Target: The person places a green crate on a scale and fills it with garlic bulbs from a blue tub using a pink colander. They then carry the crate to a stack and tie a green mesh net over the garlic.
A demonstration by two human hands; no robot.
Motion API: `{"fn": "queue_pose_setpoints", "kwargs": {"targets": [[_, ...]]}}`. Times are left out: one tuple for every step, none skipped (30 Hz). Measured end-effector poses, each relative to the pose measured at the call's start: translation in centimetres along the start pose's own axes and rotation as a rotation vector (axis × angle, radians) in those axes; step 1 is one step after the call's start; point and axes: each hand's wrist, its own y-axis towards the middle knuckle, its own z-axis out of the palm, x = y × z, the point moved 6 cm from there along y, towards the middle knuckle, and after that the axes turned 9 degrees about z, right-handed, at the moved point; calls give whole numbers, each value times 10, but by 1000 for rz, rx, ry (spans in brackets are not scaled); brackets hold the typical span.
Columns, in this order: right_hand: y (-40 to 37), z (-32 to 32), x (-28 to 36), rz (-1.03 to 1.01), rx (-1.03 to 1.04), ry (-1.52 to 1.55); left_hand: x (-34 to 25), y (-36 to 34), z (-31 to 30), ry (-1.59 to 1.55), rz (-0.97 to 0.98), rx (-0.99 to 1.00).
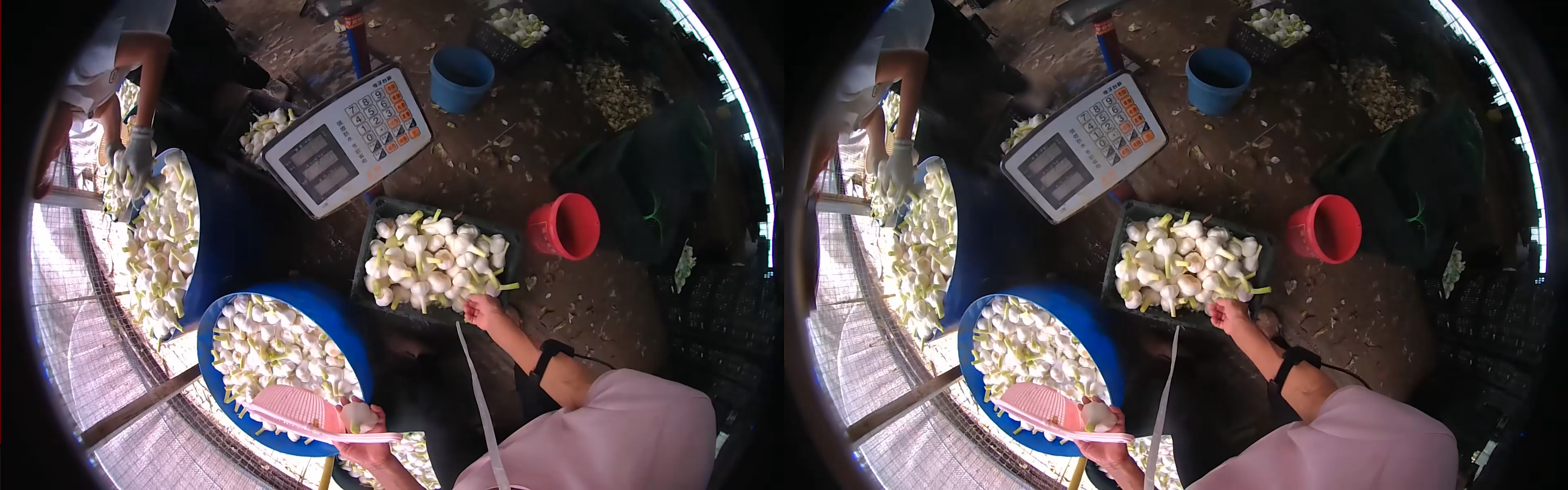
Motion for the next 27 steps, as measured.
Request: {"fn": "queue_pose_setpoints", "kwargs": {"targets": [[-5, -6, -11, 2, -2, 0, -1, 1, -1, 2, 8, -4], [-10, -8, -24, 40, 33, -68, -1, 1, -1, 1, 5, 3], [-13, -9, -33, 78, 69, -134, -1, 1, -3, 5, 3, 0], [-22, -5, -40, 98, 70, -209, -2, 0, -5, -8, 0, -12], [-27, -1, -45, 101, 68, -203, -3, -1, -7, -20, -3, -22], [-31, 4, -47, 102, 77, -282, -5, -1, -10, -22, -1, -28], [-35, 9, -49, 102, 85, -361, -7, 0, -10, -19, -3, -28], [-40, 14, -48, 75, 90, -390, -9, 0, -12, -23, 3, -53], [-42, 18, -46, 74, 91, -390, -10, 0, -13, -31, 12, -75], [-41, 21, -44, 65, 100, -389, -12, 0, -13, -30, 12, -73], [-41, 23, -43, 55, 110, -389, -15, 1, -14, -37, 18, -103], [-40, 25, -42, 55, 111, -387, -17, 1, -15, -43, 24, -132], [-39, 25, -39, 51, 108, -395, -19, 2, -16, -42, 24, -132], [-39, 24, -39, 50, 103, -404, -21, 2, -17, -27, 21, -113], [-39, 23, -39, 51, 102, -404, -23, 3, -18, -13, 19, -94], [-39, 21, -38, 51, 99, -393, -27, 4, -21, -13, 19, -95], [-39, 19, -38, 51, 94, -384, -32, 7, -25, -2, 27, -101], [-38, 17, -38, 53, 88, -385, -38, 10, -29, 9, 34, -109], [-40, 13, -38, 44, 86, -387, -43, 14, -31, 4, 54, -162], [-41, 9, -38, 38, 83, -393, -54, 24, -39, 11, 65, -148], [-41, 5, -39, 50, 76, -402, -67, 35, -51, 18, 82, -139], [-40, 0, -39, 60, 61, -380, -72, 44, -56, 83, 104, -232], [-40, -6, -40, 76, 46, -361, -76, 49, -60, 149, 130, -331], [-34, -15, -42, 72, 74, -344, -81, 53, -81, 137, 123, -499], [-36, -18, -41, 88, 43, -357, -80, 50, -85, 220, 157, -535], [-37, -20, -38, 89, 42, -346, -77, 46, -86, 217, 139, -573], [-40, -28, -36, 88, 30, -329, -70, 41, -89, 217, 111, -618]]}}
